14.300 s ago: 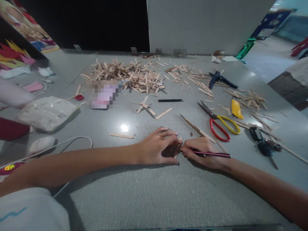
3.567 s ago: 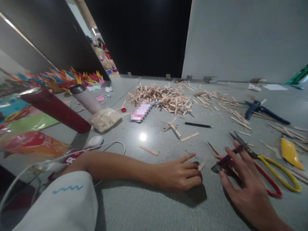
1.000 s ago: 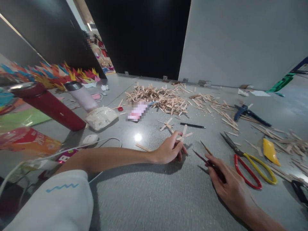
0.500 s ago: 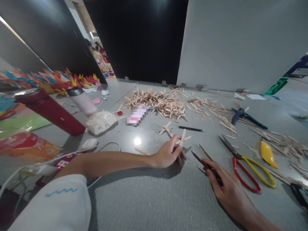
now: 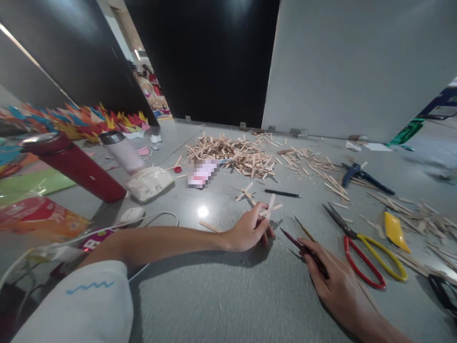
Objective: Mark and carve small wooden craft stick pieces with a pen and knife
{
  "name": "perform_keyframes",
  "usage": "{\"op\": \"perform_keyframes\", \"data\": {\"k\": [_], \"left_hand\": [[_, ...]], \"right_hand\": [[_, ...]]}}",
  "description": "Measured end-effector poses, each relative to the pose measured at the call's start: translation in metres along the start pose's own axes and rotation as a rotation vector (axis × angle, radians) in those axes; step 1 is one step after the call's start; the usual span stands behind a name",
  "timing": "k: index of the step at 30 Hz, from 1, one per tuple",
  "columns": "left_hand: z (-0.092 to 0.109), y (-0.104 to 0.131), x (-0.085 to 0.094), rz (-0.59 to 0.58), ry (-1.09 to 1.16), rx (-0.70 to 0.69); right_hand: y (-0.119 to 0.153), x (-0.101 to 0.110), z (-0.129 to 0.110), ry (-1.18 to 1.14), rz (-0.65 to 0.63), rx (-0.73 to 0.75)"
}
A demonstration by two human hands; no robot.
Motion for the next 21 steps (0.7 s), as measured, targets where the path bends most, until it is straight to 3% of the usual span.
{"op": "perform_keyframes", "data": {"k": [21], "left_hand": [[0.0041,0.0013,0.0001,-0.01,-0.01,0.01]], "right_hand": [[0.0006,-0.0012,-0.0009,0.012,0.006,0.03]]}}
Point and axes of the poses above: each hand's wrist, its own y-axis away from the middle knuckle, its own x-axis out of the back of the hand, z = x × y, the point moved 8 cm from there along -y, towards the middle knuckle, and after that the axes turned 3 degrees about -x, right-handed, at the moved point
